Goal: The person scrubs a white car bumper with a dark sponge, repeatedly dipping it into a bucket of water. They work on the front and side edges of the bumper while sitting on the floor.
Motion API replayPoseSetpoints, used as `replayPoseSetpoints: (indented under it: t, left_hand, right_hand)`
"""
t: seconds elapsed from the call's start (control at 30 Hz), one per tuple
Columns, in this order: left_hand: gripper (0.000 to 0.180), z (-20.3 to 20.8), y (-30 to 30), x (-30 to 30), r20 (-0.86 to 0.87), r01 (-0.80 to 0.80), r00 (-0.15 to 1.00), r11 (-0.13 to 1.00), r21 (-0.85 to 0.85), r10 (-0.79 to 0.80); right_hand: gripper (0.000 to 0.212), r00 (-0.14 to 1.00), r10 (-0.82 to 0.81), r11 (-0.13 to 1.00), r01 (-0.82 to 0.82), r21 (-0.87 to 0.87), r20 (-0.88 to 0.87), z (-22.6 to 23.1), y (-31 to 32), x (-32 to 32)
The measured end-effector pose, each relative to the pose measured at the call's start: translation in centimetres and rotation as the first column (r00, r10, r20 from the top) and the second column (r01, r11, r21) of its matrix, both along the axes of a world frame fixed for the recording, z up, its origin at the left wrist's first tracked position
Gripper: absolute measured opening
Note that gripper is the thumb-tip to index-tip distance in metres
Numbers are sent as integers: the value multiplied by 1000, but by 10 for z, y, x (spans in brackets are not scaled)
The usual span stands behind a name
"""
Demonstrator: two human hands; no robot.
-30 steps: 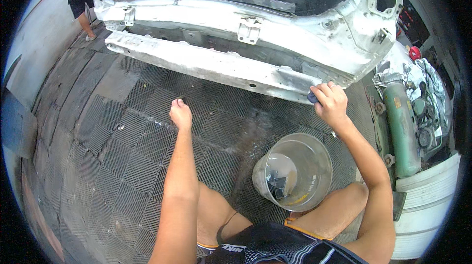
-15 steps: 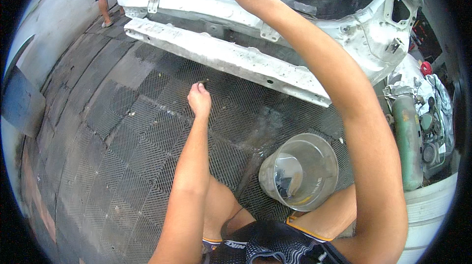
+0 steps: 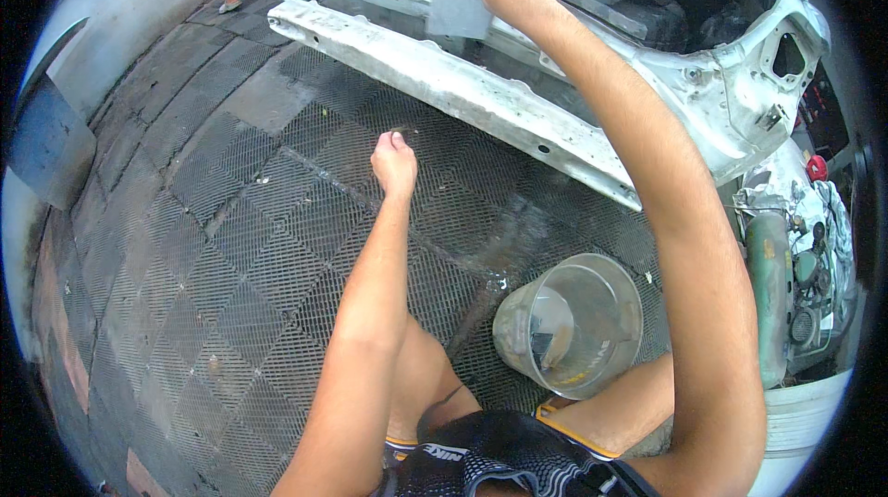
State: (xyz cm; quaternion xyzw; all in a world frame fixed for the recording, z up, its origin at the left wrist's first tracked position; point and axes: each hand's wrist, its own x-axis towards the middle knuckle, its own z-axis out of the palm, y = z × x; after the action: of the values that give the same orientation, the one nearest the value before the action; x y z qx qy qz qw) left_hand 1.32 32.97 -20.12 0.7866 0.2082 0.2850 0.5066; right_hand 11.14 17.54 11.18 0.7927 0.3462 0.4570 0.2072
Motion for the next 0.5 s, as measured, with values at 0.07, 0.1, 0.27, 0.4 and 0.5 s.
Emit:
replayPoseSetpoints:
  t: [0.07, 0.1, 0.27, 0.4, 0.5]
  left_hand:
    - [29, -1, -4, -1, -32, 6, 999, 1000, -9, -6]
    - [29, -3, -7, 1, -26, 15, 1000, 1000, -15, -16]
    - [28, 1, -12, 1, 6, 44, 999, 998, -34, -44]
    - [30, 3, -6, 1, -26, 36, 999, 998, -46, -37]
    - [30, 3, -1, 1, -28, 25, 999, 998, -53, -26]
  right_hand:
    - [12, 1000, -19, 1000, 19, -11, 25, 2, 5, 4]
    - [11, 999, -21, 1000, 22, -16, 35, 3, 6, 6]
    - [33, 986, -141, 990, 140, 19, 87, -2, 10, 6]
    - [36, 955, -285, 956, 290, 53, -78, 14, 21, 4]
    - [35, 937, -340, 935, 346, 78, -77, 21, 29, 2]
